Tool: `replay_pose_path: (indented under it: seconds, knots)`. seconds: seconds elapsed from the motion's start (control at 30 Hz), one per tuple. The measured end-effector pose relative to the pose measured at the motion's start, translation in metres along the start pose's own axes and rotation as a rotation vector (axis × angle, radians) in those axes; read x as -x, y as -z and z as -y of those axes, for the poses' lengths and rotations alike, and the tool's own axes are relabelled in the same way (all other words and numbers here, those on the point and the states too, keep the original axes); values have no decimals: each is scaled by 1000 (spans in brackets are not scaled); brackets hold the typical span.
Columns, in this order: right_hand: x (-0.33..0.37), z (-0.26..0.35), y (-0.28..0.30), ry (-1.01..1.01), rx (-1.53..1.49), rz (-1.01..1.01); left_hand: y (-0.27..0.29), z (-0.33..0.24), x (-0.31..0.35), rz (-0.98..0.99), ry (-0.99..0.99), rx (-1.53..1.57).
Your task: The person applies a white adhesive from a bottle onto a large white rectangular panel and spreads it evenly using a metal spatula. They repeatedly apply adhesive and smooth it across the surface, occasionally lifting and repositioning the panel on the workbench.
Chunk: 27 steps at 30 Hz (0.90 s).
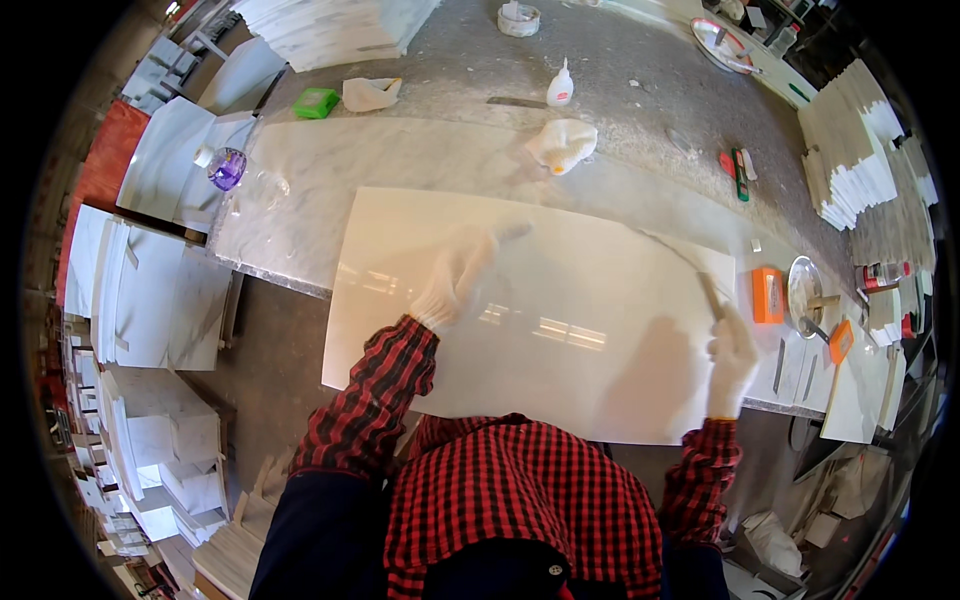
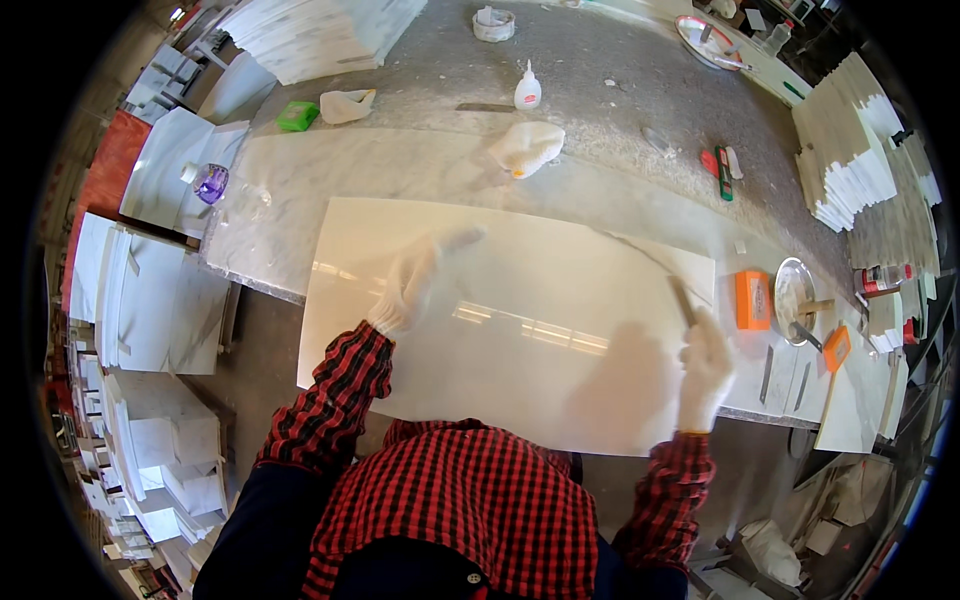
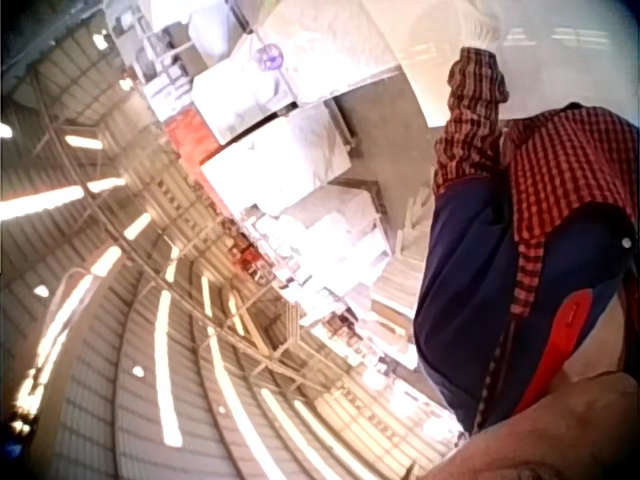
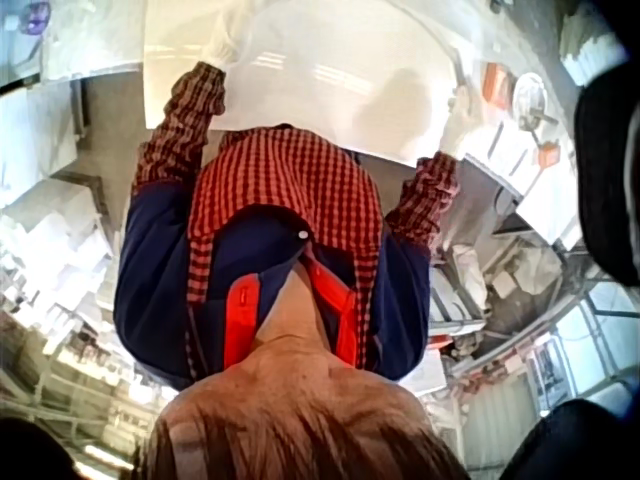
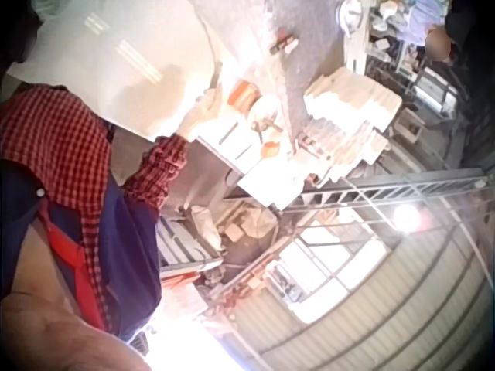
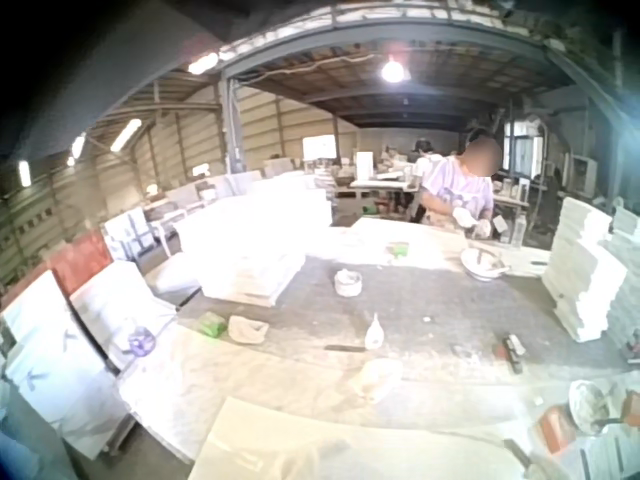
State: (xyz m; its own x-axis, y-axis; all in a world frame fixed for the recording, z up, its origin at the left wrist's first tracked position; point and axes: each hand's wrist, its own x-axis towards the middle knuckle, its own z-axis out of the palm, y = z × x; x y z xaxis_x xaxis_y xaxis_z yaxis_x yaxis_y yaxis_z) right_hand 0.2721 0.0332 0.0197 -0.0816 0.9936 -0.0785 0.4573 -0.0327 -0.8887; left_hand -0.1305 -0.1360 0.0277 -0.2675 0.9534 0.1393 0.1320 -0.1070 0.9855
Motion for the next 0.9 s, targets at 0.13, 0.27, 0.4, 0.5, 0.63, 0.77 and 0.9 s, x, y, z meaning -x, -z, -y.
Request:
replay_pose_path:
  seconds: [0.13, 0.27, 0.4, 0.5, 0.63, 0.77, 0.9]
  knots:
    - [35, 26, -47, 111, 144, 17, 11, -8, 3, 134, -196, -489]
    - [40, 26, -65, 312, 241, -117, 13, -15, 5, 251, -221, -670]
    - [39, 19, -66, 362, 228, -145, 19, 1, 26, 168, 135, -58]
    - [39, 20, -67, 361, 251, -134, 23, 8, 26, 67, 58, -150]
    - [40, 22, -68, 318, 244, -142, 20, -8, 10, 138, -152, -674]
    - [39, 20, -68, 343, 263, -150, 25, -18, 13, 284, -104, -648]
    - [39, 20, -67, 370, 258, -142, 29, -7, 30, 152, -42, -290]
